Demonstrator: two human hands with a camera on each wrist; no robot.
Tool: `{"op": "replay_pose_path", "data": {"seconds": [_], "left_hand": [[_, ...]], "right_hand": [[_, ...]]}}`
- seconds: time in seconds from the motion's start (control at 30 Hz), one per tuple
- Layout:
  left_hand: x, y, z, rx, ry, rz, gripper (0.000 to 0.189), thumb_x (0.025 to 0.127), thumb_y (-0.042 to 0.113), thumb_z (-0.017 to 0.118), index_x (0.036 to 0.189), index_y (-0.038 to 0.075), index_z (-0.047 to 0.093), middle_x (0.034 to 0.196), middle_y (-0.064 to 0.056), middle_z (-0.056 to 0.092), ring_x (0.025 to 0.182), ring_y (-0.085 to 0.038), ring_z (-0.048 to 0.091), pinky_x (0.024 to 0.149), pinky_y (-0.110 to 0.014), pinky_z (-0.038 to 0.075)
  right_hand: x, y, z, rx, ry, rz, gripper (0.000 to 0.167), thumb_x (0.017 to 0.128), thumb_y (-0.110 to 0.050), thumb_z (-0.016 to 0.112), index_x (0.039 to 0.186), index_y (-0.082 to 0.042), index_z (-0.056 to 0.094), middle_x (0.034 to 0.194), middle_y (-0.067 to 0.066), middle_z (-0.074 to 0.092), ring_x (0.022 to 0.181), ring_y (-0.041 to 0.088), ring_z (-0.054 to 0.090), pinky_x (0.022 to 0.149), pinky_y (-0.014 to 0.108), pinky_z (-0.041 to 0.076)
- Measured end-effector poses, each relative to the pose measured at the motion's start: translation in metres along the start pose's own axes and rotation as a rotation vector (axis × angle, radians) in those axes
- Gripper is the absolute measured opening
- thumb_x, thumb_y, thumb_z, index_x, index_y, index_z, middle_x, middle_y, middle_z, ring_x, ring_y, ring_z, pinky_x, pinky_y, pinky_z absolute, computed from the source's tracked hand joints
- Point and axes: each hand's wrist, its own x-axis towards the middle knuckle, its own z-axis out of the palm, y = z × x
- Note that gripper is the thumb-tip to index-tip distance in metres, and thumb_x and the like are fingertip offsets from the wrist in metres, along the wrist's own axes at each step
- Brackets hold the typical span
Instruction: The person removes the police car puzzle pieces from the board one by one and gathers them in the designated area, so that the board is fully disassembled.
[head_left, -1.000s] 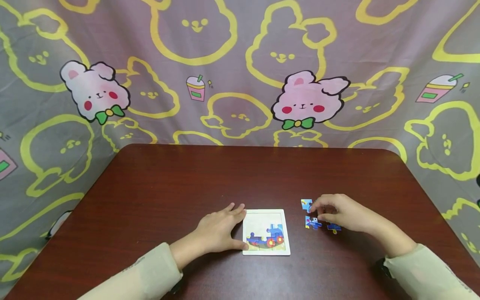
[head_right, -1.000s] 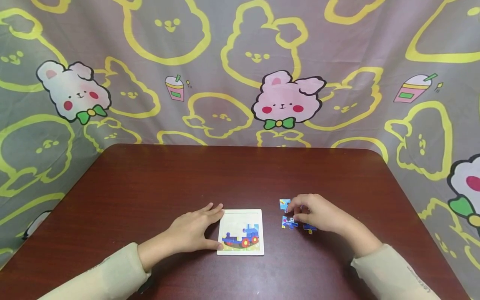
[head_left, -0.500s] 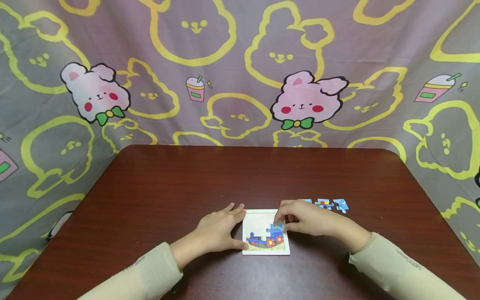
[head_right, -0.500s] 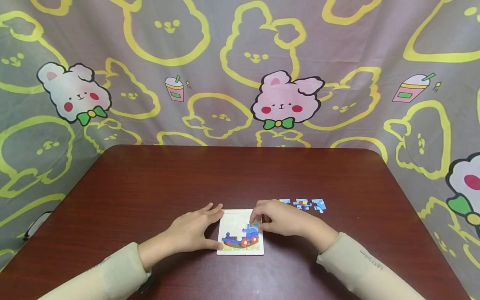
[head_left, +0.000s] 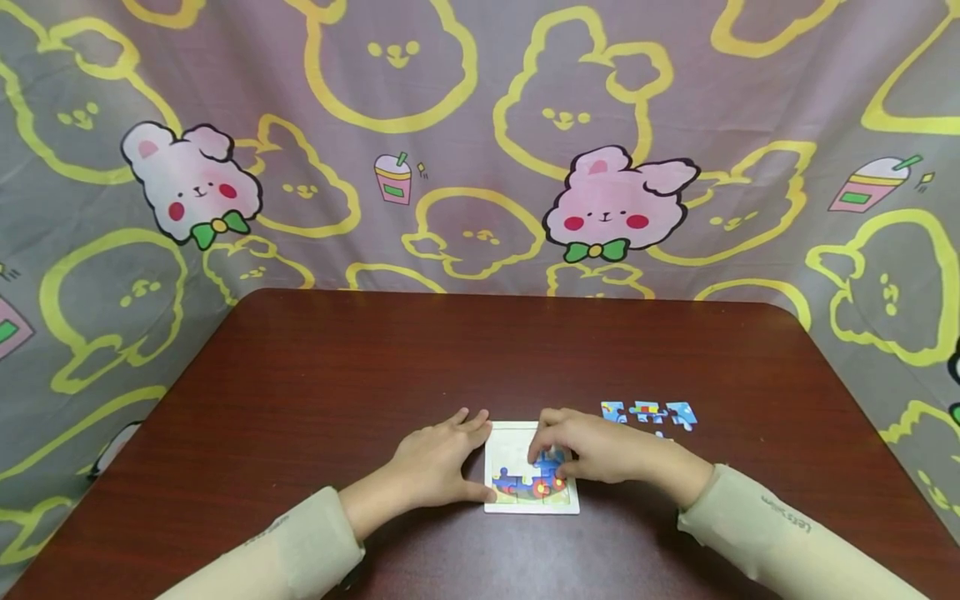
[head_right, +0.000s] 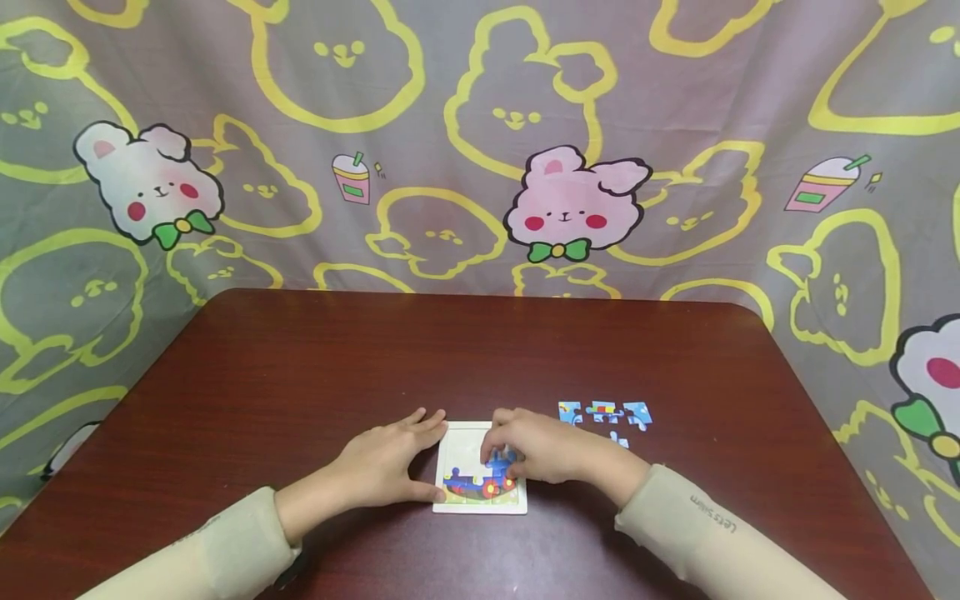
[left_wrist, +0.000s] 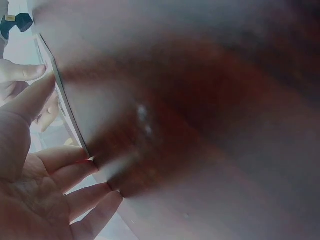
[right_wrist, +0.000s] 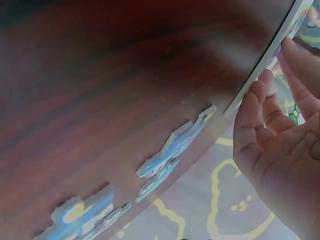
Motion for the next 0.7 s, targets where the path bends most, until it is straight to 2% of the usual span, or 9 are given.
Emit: {"op": "replay_pose_path", "data": {"seconds": [0.33,0.7], "left_hand": [[-0.0007,-0.0005,0.0009,0.003,0.008,0.006,0.092,0.073,0.063,0.078,0.146,0.014,0.051,0.156,-0.002,0.043,0.146,-0.027,0.04,0.097,-0.052,0.052],[-0.0002,-0.0015,0.0016,0.007,0.007,0.003,0.093,0.073,0.064,0.077,0.147,0.015,0.051,0.157,-0.002,0.043,0.146,-0.027,0.04,0.097,-0.052,0.052]], "right_hand": [[0.0011,-0.0007,-0.0003,0.001,-0.016,0.0,0.032,0.086,-0.004,0.075,0.107,-0.027,0.067,0.106,-0.009,0.057,0.099,0.009,0.054,0.082,0.026,0.05],[0.002,0.0012,0.0014,0.022,-0.021,-0.015,0.035,0.085,-0.003,0.075,0.107,-0.028,0.064,0.104,-0.011,0.056,0.099,0.009,0.052,0.083,0.027,0.05]]}}
